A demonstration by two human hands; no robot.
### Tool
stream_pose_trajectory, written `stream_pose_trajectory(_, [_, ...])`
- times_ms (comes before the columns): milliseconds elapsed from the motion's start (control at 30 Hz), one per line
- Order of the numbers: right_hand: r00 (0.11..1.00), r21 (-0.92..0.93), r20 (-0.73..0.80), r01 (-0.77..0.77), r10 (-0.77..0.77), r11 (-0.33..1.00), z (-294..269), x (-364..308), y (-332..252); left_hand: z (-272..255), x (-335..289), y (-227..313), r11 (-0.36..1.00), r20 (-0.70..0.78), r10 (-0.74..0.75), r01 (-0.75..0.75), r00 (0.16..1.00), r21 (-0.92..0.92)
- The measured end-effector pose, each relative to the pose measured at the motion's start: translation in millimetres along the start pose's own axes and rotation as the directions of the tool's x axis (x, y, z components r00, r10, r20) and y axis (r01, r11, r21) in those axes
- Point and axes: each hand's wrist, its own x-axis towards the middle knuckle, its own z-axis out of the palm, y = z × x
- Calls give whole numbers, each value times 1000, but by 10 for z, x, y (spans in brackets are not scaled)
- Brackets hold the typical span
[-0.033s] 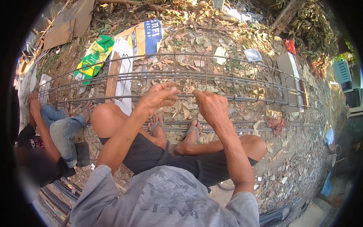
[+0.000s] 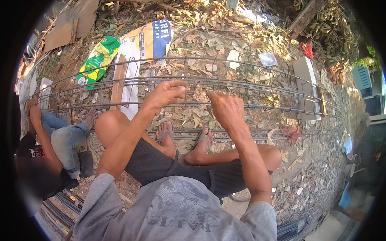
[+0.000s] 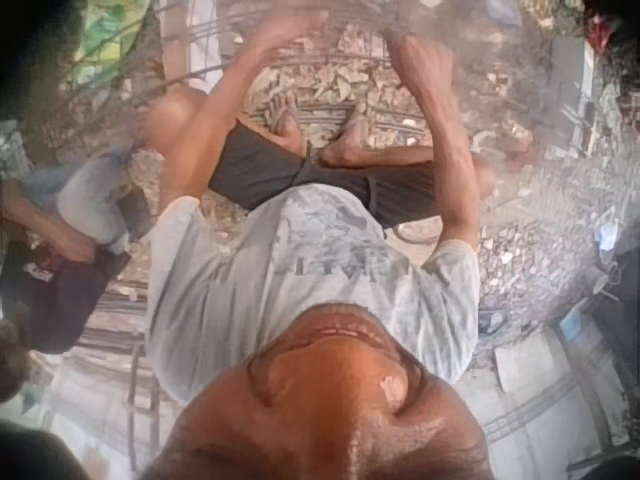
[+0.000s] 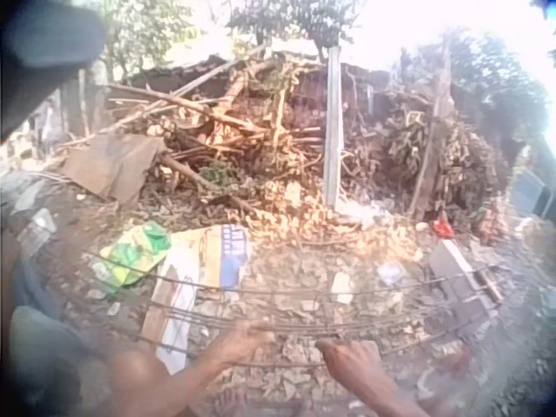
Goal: The person constructs a rebar frame by wrapping thin wire around the intersections of metal rods and tightening them using pliers.
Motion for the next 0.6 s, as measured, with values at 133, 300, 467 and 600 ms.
stream_pose_trajectory(133, [990,-178,133,58,-34,982,62,914,194,-554,751,163,757,-28,264,-189,964,626])
stream_pose_trajectory(300, [980,-219,193,92,-49,971,221,1571,369,-169,572,-405,142,125,245,-163,961,976])
stream_pose_trajectory(467, [978,-244,194,-28,77,969,141,1583,687,-306,587,-555,152,199,285,-249,938,956])
stream_pose_trajectory(600, [964,-199,223,-101,146,975,194,1466,872,-257,573,-479,158,174,317,-233,932,960])
